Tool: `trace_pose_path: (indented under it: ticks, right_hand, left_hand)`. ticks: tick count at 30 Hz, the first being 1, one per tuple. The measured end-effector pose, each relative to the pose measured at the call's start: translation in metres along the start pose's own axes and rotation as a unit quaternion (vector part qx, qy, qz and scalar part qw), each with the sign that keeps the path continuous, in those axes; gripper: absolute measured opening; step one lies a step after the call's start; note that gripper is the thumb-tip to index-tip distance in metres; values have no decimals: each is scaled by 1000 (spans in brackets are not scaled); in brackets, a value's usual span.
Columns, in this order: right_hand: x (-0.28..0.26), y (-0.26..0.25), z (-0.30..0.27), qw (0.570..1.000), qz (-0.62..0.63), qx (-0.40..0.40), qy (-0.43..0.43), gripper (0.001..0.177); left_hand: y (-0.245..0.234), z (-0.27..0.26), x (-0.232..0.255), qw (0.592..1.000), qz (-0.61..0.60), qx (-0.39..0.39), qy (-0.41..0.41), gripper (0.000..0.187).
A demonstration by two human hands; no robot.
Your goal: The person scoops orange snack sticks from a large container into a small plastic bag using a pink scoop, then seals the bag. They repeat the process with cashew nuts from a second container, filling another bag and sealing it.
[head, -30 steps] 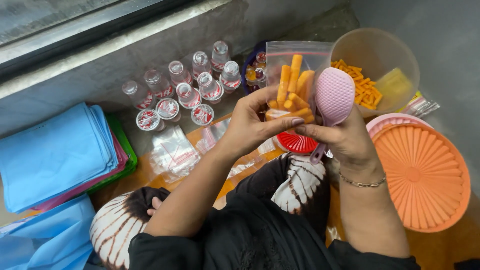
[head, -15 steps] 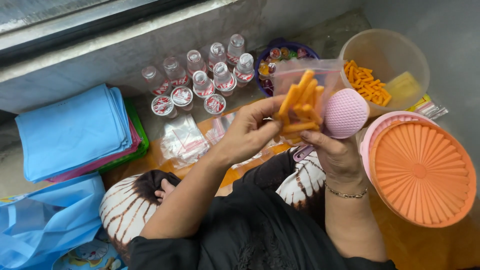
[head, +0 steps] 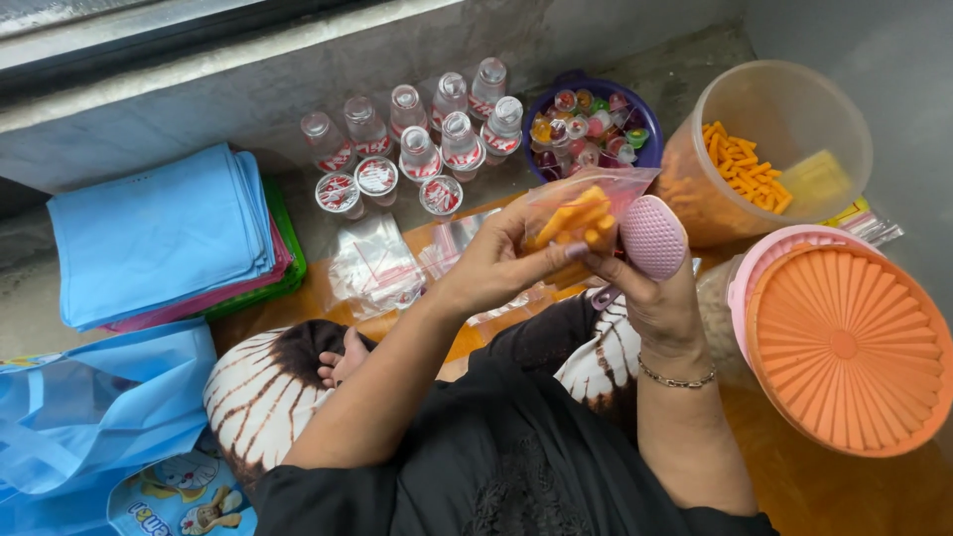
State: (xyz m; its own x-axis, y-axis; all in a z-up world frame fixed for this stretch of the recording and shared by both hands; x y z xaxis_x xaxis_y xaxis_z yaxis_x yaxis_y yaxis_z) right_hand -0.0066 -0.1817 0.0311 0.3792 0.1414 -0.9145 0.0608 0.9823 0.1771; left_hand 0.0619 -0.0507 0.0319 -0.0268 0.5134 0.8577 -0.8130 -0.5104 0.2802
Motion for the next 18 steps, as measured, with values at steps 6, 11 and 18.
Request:
trace_pose_path:
  ticks: [6, 11, 18]
  right_hand:
    - [-18, -2, 10, 1000, -27, -5, -4, 26]
    - [-25, -21, 16, 994, -103, 34, 16, 26]
    - [-37, -22, 6, 968, -222, 108, 51, 9]
  left_hand:
    - [-9, -2, -47, 995, -41, -21, -89, 30]
    - [13, 6, -17, 990, -76, -74, -97, 45]
    - [-9, 1, -49, 996, -52, 6, -77, 23]
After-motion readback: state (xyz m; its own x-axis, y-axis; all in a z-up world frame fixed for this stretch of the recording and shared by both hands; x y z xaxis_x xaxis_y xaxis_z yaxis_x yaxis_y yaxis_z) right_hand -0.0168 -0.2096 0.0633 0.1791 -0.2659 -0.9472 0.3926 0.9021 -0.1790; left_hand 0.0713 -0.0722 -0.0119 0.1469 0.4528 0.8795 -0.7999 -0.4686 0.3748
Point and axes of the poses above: each hand's wrist, its own z-axis towards the middle knuckle, its own y-axis out of the palm, x = y × z, the point moved 9 cm from there along z, towards the middle knuckle, and after that the axes turned 11 degrees about -x, right-handed, at the moved point
